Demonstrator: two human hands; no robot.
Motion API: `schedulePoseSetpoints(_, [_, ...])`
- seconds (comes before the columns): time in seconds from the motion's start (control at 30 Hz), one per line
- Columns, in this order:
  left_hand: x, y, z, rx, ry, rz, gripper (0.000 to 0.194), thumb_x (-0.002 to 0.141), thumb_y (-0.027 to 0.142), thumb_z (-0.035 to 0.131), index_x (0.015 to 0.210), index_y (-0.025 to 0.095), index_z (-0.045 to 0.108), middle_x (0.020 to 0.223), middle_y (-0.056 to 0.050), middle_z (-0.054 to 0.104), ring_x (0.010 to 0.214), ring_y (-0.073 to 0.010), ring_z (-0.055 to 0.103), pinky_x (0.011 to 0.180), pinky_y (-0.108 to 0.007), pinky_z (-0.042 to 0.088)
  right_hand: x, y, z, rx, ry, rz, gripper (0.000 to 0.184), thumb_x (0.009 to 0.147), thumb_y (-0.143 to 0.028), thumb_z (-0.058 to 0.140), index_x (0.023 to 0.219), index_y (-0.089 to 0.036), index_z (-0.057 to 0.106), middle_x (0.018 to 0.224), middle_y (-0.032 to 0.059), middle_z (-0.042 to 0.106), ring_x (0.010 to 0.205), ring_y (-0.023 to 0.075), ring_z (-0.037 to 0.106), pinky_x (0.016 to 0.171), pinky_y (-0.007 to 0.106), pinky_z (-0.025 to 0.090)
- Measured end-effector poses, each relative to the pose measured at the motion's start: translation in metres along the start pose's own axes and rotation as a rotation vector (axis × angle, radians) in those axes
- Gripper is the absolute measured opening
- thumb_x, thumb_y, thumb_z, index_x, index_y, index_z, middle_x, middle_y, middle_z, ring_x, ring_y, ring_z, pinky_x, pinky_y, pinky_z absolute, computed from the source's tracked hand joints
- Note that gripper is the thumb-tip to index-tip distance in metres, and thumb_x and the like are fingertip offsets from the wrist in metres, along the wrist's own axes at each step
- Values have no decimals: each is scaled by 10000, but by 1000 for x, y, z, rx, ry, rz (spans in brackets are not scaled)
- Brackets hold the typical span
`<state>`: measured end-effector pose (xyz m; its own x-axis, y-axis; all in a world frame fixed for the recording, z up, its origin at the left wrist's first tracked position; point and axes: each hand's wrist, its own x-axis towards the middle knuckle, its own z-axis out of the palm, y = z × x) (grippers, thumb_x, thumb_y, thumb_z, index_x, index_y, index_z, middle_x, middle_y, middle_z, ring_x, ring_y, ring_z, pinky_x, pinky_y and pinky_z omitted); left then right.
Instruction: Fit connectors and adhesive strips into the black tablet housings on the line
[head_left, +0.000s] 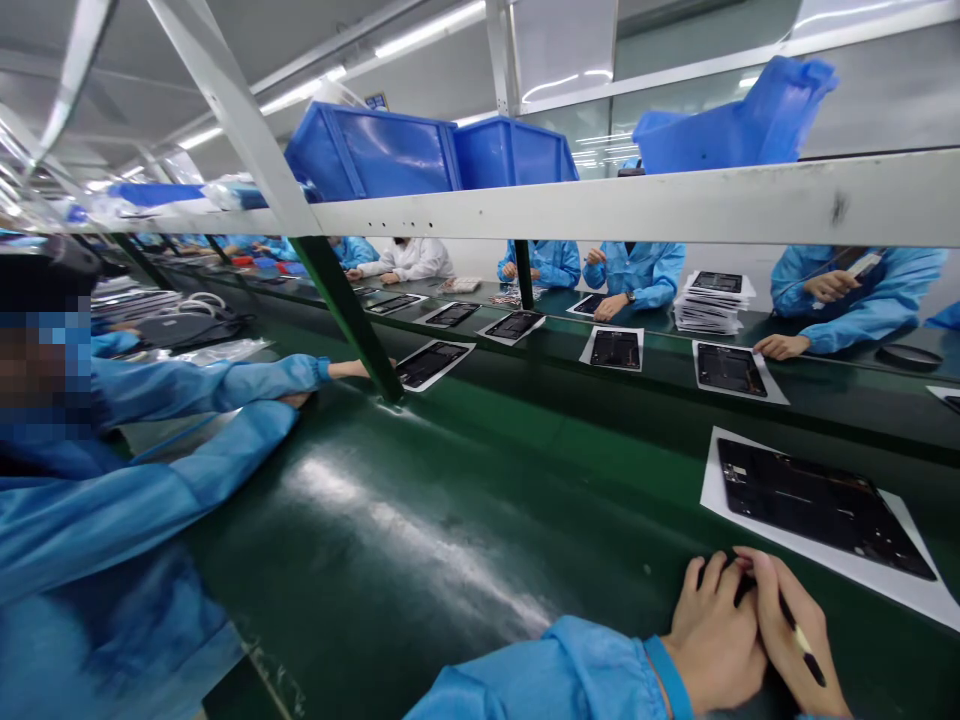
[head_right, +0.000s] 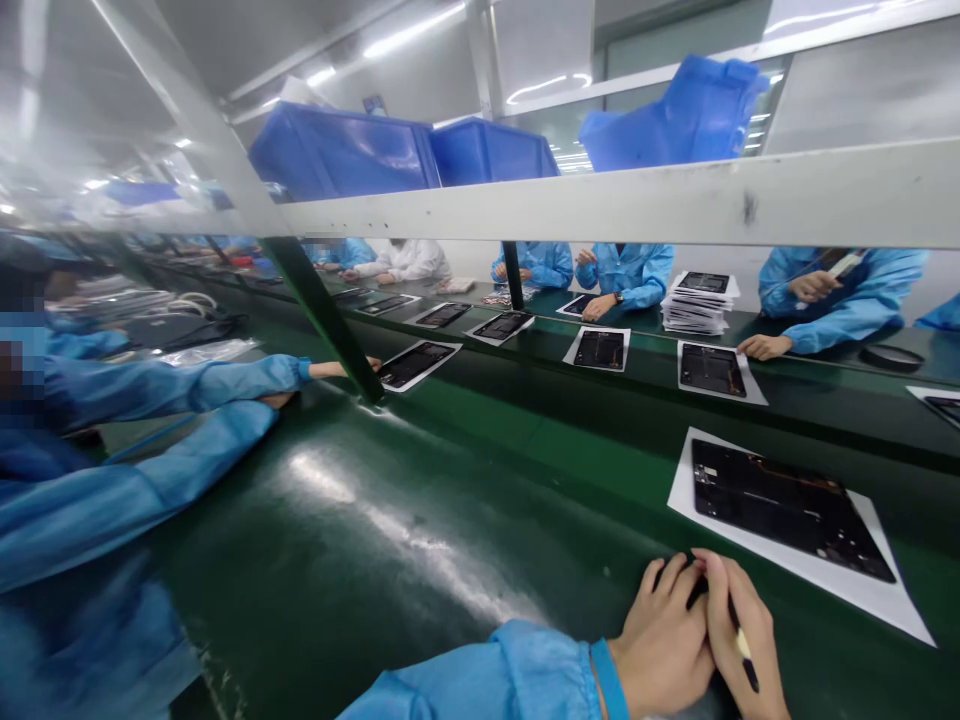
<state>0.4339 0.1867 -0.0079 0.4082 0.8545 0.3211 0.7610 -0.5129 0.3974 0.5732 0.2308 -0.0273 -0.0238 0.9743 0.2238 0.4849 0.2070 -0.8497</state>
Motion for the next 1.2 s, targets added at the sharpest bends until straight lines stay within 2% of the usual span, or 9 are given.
schedulePoseSetpoints(0.57, [-1, 0, -3, -8, 0, -3, 547, 943, 349, 342, 1440, 121, 316, 1424, -134, 417, 1353, -285, 303, 1121, -474, 287, 1, 3, 1, -48, 40, 25, 452, 948, -560, 374, 1089, -222, 639, 1123, 68, 653, 1025, 270, 611, 974, 395, 474])
schedulePoseSetpoints(0.63, [0, 0, 0, -11, 17, -5, 507, 946, 354, 350, 1403, 136, 376, 1414, -123, 432, 1345, -277, 314, 1115, -464, 298, 2, 3, 2, -52, 73, 4, 448, 954, -535, 367, 1121, -209, 626, 1128, 79, 646, 1027, 274, 609, 987, 412, 457])
schedulePoseSetpoints(0.7, [4, -4, 4, -32, 35, -3, 414, 948, 356, 364, 1292, 169, 497, 1354, -94, 495, 1297, -257, 378, 1086, -437, 337, 4, 5, 3, -55, 150, -70, 439, 953, -467, 358, 1204, -186, 582, 1212, 97, 601, 1113, 287, 566, 1032, 438, 407])
schedulePoseSetpoints(0.8, [16, -17, 5, -75, 52, -45, 271, 933, 329, 415, 1080, 227, 619, 1139, -21, 627, 1104, -190, 530, 977, -350, 428, 8, 5, 4, -66, 332, -141, 516, 884, -329, 380, 1361, -146, 452, 1344, 135, 490, 1248, 320, 452, 1073, 494, 325])
schedulePoseSetpoints(0.9, [30, -42, -3, -72, 91, -164, 217, 912, 283, 455, 1008, 250, 647, 995, -2, 659, 987, -167, 574, 929, -324, 447, 9, 4, 3, -14, 403, -75, 573, 768, -246, 406, 1327, -138, 471, 1187, 137, 571, 1078, 304, 559, 953, 474, 424])
schedulePoseSetpoints(0.97, [37, -63, -11, -49, 124, -240, 242, 910, 256, 446, 1062, 227, 633, 1052, -42, 644, 1042, -198, 559, 971, -364, 422, 9, 2, 3, 52, 381, -28, 478, 742, -234, 404, 1186, -147, 556, 995, 100, 614, 831, 238, 611, 778, 395, 495])
schedulePoseSetpoints(1.03, [42, -81, -17, -31, 147, -318, 288, 912, 253, 437, 1147, 192, 593, 1155, -89, 607, 1125, -233, 521, 1010, -398, 391, 9, 2, 4, 114, 366, -4, 365, 762, -238, 404, 1066, -161, 591, 919, 74, 606, 668, 179, 576, 633, 333, 494])
schedulePoseSetpoints(1.1, [46, -94, -20, -17, 157, -385, 333, 922, 277, 427, 1217, 176, 546, 1224, -110, 573, 1180, -252, 486, 1018, -401, 380, 9, 4, 6, 178, 371, -8, 299, 797, -247, 412, 1029, -170, 584, 996, 83, 593, 654, 160, 562, 565, 302, 488])
schedulePoseSetpoints(1.2, [56, -101, -19, 2, 165, -464, 404, 951, 336, 381, 1307, 161, 459, 1256, -129, 555, 1184, -273, 477, 990, -405, 385, 11, 8, 9, 256, 359, -14, 241, 841, -258, 417, 1008, -174, 569, 1104, 106, 567, 752, 181, 586, 544, 295, 512])
